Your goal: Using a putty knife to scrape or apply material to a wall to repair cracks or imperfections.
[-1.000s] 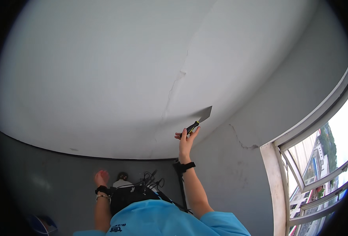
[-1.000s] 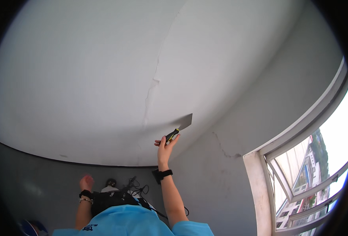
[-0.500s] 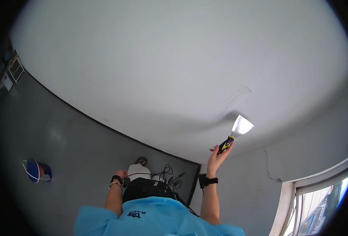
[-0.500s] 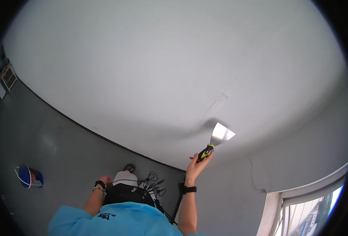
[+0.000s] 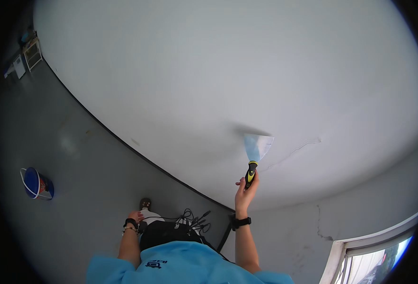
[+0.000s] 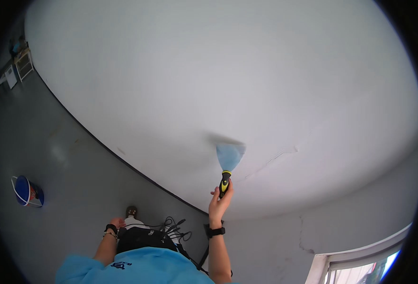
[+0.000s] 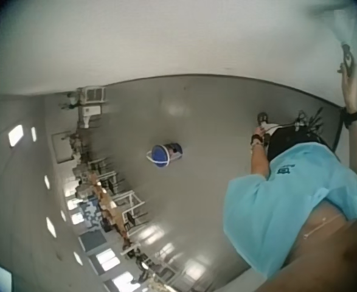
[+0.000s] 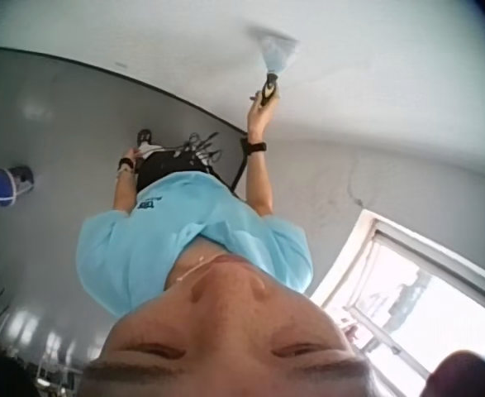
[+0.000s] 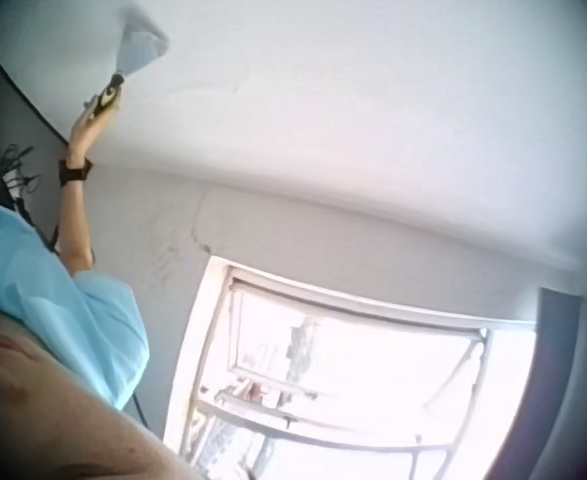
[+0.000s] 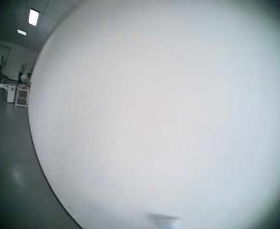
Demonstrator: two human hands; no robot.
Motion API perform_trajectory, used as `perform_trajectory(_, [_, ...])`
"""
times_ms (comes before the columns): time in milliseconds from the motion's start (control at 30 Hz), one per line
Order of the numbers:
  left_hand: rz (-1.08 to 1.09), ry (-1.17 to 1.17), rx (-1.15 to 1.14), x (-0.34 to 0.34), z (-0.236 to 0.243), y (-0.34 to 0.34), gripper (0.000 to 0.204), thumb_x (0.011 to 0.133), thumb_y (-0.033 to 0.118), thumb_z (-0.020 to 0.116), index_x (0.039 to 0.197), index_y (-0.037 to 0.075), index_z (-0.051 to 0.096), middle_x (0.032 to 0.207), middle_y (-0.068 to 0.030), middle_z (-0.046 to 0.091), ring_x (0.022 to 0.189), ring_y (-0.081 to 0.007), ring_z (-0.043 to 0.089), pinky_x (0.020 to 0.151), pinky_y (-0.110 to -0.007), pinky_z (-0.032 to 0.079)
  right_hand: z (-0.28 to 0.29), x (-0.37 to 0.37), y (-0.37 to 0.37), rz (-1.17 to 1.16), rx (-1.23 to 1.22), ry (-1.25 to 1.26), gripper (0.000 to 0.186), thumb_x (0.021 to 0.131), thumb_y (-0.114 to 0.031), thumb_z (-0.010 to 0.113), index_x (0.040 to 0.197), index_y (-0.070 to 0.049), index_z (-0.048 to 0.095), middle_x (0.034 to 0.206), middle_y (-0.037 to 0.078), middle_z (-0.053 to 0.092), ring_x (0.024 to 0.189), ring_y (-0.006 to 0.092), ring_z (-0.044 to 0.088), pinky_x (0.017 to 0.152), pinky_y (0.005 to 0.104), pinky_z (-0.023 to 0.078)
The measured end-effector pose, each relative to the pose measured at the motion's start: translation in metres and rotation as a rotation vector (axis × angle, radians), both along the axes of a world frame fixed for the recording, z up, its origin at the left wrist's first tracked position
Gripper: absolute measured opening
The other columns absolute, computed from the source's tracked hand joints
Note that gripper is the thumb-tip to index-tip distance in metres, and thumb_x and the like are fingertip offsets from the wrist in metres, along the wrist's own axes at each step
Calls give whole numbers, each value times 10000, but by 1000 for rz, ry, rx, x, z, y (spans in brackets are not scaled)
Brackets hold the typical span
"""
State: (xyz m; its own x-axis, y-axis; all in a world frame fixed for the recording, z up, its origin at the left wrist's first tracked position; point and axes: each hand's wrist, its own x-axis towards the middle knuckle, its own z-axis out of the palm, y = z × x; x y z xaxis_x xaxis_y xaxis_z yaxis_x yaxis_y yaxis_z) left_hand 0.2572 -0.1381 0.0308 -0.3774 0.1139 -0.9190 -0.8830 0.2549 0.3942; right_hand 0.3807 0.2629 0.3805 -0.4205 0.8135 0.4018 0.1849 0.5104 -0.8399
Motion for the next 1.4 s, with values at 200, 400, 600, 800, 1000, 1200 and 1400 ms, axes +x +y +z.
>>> perform_trajectory(200, [-13, -10, -19, 22, -23, -17, 301, 909, 180, 446, 1074, -42, 566, 996, -176, 637, 822, -270, 667, 668, -386, 529, -16, -26, 47, -88, -70, 143, 441, 939, -44, 503, 1329, 34, 312, 1046, 111, 501, 768, 141, 575, 680, 268, 511])
perform_trajectory(400, [66, 15, -83, -28, -34, -35, 345, 912, 183, 439, 1126, -65, 545, 1018, -190, 628, 821, -316, 657, 714, -400, 556, -70, -49, 78, -197, -264, 180, 441, 946, -72, 494, 1311, 26, 268, 1004, 125, 537, 779, 166, 597, 679, 294, 541])
perform_trajectory(600, [-74, 63, -155, -113, -6, -34, 337, 922, 196, 452, 1158, -20, 560, 1056, -168, 638, 827, -272, 653, 708, -413, 518, -84, -67, 87, -347, -213, 184, 389, 950, -108, 497, 1263, 10, 299, 894, 115, 558, 749, 168, 616, 625, 299, 539])
perform_trajectory(800, [-377, 115, -394, -161, -7, -17, 252, 917, 172, 465, 1040, -1, 601, 886, -141, 655, 718, -238, 640, 586, -357, 509, -88, -66, 84, -350, -275, 84, 361, 945, -119, 508, 1228, 3, 319, 856, 100, 554, 718, 160, 605, 616, 288, 512])
perform_trajectory(1000, [-571, 286, -218, -148, -13, 12, 228, 931, 172, 453, 899, 18, 618, 806, -114, 647, 618, -217, 632, 524, -333, 503, -74, -71, 93, -356, -174, 104, 331, 961, -144, 492, 1206, 4, 325, 840, 98, 548, 687, 157, 602, 600, 285, 503])
perform_trajectory(1200, [-634, 275, -220, -142, -25, 20, 231, 946, 186, 445, 933, 35, 619, 842, -107, 650, 646, -213, 643, 548, -336, 508, -87, -66, 97, -345, -195, 96, 327, 962, -149, 492, 1199, 5, 328, 808, 83, 555, 668, 156, 607, 585, 283, 509])
perform_trajectory(1400, [-514, 328, -271, -109, -2, 1, 283, 938, 187, 459, 834, 7, 650, 696, -109, 633, 633, -192, 617, 562, -343, 512, -76, -61, 98, -318, -179, 159, 297, 965, -143, 493, 1172, -1, 335, 826, 83, 547, 676, 145, 595, 579, 274, 510])
